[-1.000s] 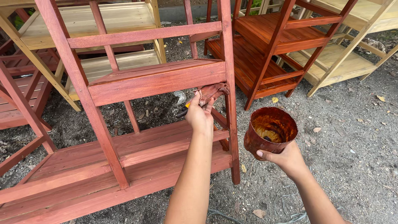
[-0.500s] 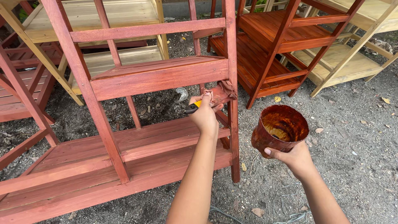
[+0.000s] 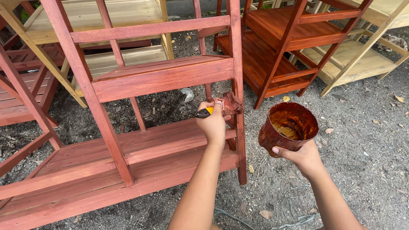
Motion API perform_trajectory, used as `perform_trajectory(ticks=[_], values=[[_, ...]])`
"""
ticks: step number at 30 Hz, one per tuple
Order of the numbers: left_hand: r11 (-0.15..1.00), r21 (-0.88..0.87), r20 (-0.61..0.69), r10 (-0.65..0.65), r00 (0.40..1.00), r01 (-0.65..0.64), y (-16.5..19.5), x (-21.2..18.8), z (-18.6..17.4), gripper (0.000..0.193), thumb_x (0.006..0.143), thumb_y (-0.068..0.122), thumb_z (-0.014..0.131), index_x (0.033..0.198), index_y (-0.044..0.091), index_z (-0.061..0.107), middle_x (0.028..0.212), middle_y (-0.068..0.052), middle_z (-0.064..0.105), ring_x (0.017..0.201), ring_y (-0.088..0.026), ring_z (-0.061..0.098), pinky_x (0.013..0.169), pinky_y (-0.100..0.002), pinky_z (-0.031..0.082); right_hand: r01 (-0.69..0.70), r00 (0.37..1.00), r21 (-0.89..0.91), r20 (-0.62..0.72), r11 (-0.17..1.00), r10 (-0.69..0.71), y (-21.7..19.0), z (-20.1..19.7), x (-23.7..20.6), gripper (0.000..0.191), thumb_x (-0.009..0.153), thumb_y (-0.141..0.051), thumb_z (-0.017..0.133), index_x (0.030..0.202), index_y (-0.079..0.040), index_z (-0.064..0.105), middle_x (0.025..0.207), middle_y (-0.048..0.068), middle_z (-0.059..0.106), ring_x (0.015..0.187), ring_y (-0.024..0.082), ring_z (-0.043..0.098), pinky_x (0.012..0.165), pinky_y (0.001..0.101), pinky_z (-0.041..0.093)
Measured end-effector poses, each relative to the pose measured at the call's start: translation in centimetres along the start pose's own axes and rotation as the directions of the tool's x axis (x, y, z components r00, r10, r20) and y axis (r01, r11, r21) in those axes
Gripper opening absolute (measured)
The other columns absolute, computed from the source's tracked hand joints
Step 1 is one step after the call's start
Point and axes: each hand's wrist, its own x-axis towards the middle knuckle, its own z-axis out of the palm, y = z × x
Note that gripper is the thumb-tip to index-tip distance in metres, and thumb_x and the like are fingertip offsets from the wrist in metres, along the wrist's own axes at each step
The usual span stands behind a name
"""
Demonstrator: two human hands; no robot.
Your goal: The person applies reddish-brown wood stain to a small wooden shelf unit using a brush, holding a stain container in the other hand. They coat the top rails, side panels, and inner shelves of the unit, working around its frame while standing outdoors among other stained and unstained furniture pieces.
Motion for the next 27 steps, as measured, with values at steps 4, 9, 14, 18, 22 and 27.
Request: perform_trajectory(ticks=[4, 9, 14, 18, 22, 27], values=[[0.959, 0.284, 0.05, -0.012, 0.999, -0.003, -1.1, -1.8, -2.1, 0.017, 0.09, 0.006, 0.07, 0.079, 0.003, 0.058, 0.075, -0.006, 0.071, 0.063, -0.011, 0.066, 0.047, -0.029, 0.054, -0.104, 0.995, -0.035, -0.01, 0.994, 0.104, 0.2, -0.3, 0.2, 0.059, 0.069, -0.008, 0.087, 0.123, 0.005, 0.068, 0.107, 0.018, 0.079, 0.097, 0.024, 0.075, 0.086, 0.0412, 0.061], [0.896, 0.442, 0.052, -0.082, 0.995, 0.051, 0.9, 1.4, -1.6, 0.015, 0.081, 0.006, 0.076, 0.077, -0.003, 0.064, 0.071, -0.012, 0.069, 0.053, -0.019, 0.067, 0.044, -0.032, 0.057, -0.031, 0.999, 0.057, 0.024, 0.998, 0.029, -0.9, 0.4, 0.1, 0.069, 0.066, -0.007, 0.086, 0.129, -0.001, 0.059, 0.112, 0.013, 0.076, 0.099, 0.02, 0.074, 0.082, 0.0383, 0.062], [0.786, 0.59, 0.038, -0.257, 0.966, 0.186, 2.1, 2.0, 0.2, 0.016, 0.079, 0.005, 0.074, 0.078, -0.007, 0.063, 0.069, -0.014, 0.068, 0.047, -0.024, 0.068, 0.038, -0.035, 0.057, -0.04, 0.999, 0.072, 0.034, 0.997, 0.038, -2.1, 0.6, -0.3, 0.07, 0.066, -0.005, 0.085, 0.13, 0.0, 0.058, 0.111, 0.012, 0.075, 0.096, 0.022, 0.074, 0.078, 0.0392, 0.063], [0.77, 0.621, 0.091, -0.256, 0.962, 0.146, 2.5, 2.1, 0.1, 0.015, 0.08, 0.007, 0.074, 0.08, -0.006, 0.067, 0.069, -0.013, 0.07, 0.051, -0.023, 0.069, 0.04, -0.034, 0.058, -0.03, 0.999, 0.08, 0.03, 0.996, 0.028, -2.5, 0.3, 0.0, 0.072, 0.066, -0.005, 0.085, 0.132, -0.001, 0.056, 0.112, 0.012, 0.074, 0.097, 0.021, 0.074, 0.078, 0.0386, 0.064], [0.745, 0.658, 0.155, -0.273, 0.949, 0.107, 2.6, 2.2, -0.4, 0.014, 0.079, 0.007, 0.074, 0.084, -0.003, 0.066, 0.071, -0.011, 0.069, 0.055, -0.023, 0.071, 0.039, -0.036, 0.06, -0.073, 0.993, 0.133, 0.105, 0.988, 0.059, -2.3, 1.4, 0.5, 0.075, 0.065, -0.007, 0.086, 0.133, -0.002, 0.054, 0.112, 0.013, 0.074, 0.096, 0.023, 0.074, 0.079, 0.041, 0.063], [0.495, 0.869, 0.125, -0.242, 0.962, 0.011, 4.8, 3.1, -3.0, 0.02, 0.077, 0.013, 0.078, 0.083, -0.004, 0.07, 0.076, -0.018, 0.074, 0.063, -0.027, 0.075, 0.053, -0.039, 0.061, -0.021, 0.993, 0.112, 0.12, 0.993, 0.007, -2.0, 3.4, 1.5, 0.08, 0.065, -0.011, 0.087, 0.137, -0.001, 0.053, 0.12, 0.013, 0.072, 0.109, 0.024, 0.07, 0.09, 0.041, 0.059]])
